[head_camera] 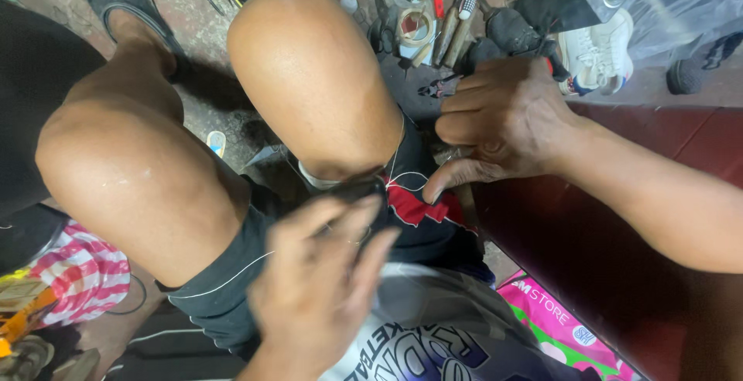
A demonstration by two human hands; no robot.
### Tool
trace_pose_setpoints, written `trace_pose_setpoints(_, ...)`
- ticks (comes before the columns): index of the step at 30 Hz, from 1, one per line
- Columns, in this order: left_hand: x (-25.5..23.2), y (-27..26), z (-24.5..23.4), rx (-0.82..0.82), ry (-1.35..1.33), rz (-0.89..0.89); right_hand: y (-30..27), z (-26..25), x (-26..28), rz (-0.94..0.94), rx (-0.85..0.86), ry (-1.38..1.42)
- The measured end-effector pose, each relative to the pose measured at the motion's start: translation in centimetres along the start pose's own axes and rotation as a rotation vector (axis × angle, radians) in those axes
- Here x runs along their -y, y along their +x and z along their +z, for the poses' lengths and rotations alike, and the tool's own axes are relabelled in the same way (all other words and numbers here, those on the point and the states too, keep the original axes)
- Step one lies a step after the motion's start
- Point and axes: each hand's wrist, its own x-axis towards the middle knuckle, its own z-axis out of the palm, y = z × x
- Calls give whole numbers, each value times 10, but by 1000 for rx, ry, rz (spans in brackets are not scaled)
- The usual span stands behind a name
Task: The person sits on the floor and sews a black shoe using a needle and thread. They repeatedly push the needle through the shoe's upper material and pull the thread tight to secure the stitching.
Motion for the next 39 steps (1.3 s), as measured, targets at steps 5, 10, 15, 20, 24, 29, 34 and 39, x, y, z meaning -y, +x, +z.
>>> trace_pose_setpoints(5,-1,30,19,64,-102,170,0,1,4,6,15,34)
trace_pose_setpoints(10,13,25,24,213,-566,-151,9,10,9,-93,16,356)
trace_pose_setpoints(15,24,18,23,271,-1150,-477,9,27,27,244,-3,785)
trace_pose_setpoints(20,19,13,8,300,-1224,-448,-12,39,15,538,305,1122)
trace_pose_setpoints(24,13,26,7,401,-1061,-463,-22,27,10,618,317,1212)
trace_pose_setpoints(29,1,37,8,381,-589,-167,-22,4,18,542,137,1167)
trace_pose_setpoints(34,-6,40,6,294,-477,-90,-4,0,49,612,159,914)
trace_pose_setpoints(39,-6,39,6,271,-499,-148,9,8,60,320,-59,579)
